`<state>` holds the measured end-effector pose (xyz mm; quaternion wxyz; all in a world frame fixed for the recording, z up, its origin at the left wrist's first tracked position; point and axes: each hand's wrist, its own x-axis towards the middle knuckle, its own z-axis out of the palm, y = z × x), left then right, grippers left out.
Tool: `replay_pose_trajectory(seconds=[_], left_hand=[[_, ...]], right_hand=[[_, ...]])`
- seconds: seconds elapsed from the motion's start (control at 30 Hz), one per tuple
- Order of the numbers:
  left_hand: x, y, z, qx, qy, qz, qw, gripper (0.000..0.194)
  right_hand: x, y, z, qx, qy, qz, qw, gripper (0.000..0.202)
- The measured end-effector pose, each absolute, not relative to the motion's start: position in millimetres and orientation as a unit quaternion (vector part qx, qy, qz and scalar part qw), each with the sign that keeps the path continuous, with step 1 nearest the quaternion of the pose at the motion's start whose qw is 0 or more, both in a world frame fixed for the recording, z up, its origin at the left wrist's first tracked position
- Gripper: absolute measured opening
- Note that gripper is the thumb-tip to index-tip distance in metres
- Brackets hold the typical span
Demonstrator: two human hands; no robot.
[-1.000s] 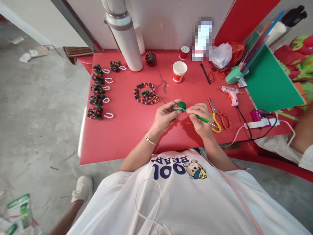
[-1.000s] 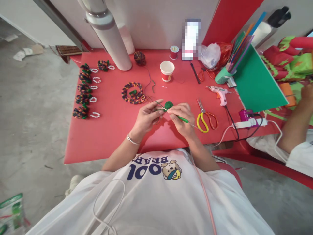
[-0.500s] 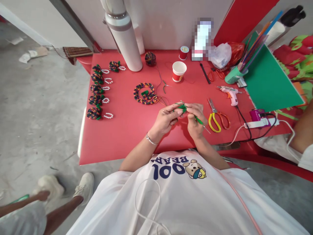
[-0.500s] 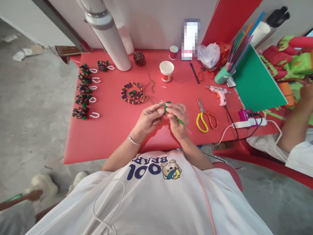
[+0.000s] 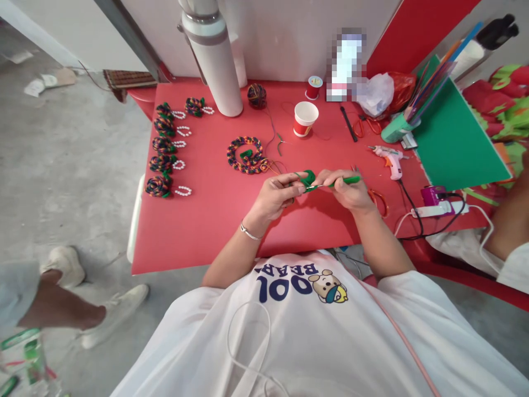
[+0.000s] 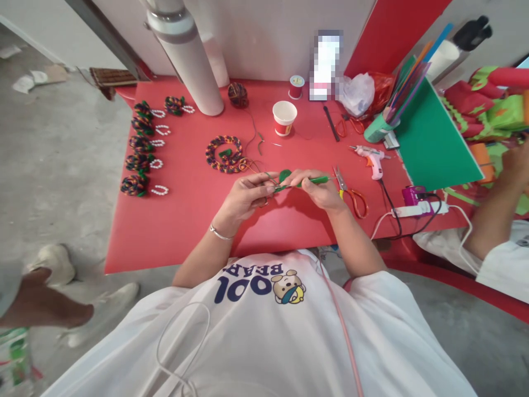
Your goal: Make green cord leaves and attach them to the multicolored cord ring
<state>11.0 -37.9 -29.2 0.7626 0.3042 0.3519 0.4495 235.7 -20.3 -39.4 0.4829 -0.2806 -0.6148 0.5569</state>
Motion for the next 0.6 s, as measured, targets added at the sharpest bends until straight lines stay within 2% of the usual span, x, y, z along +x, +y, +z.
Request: replay_pose_trajectory(seconds=[0.13, 0.33, 0.6], left_hand=[[11, -37, -32, 0.328, 0.371, 0.458, 0.739, 0.046], [14, -38, -37, 0.371, 0.399, 0.491, 0.680, 0.047], [18, -41, -36, 0.416, 0.432, 0.539, 0.592, 0.039]], right_hand=[[248, -16, -28, -0.282, -0.659, 0.554, 0.423, 0.034], [252, -16, -11, -0.290, -0.730, 0.488, 0.381, 0.023], [234, -32, 7, -0.331, -0.830, 0.271, 0.357, 0.024]])
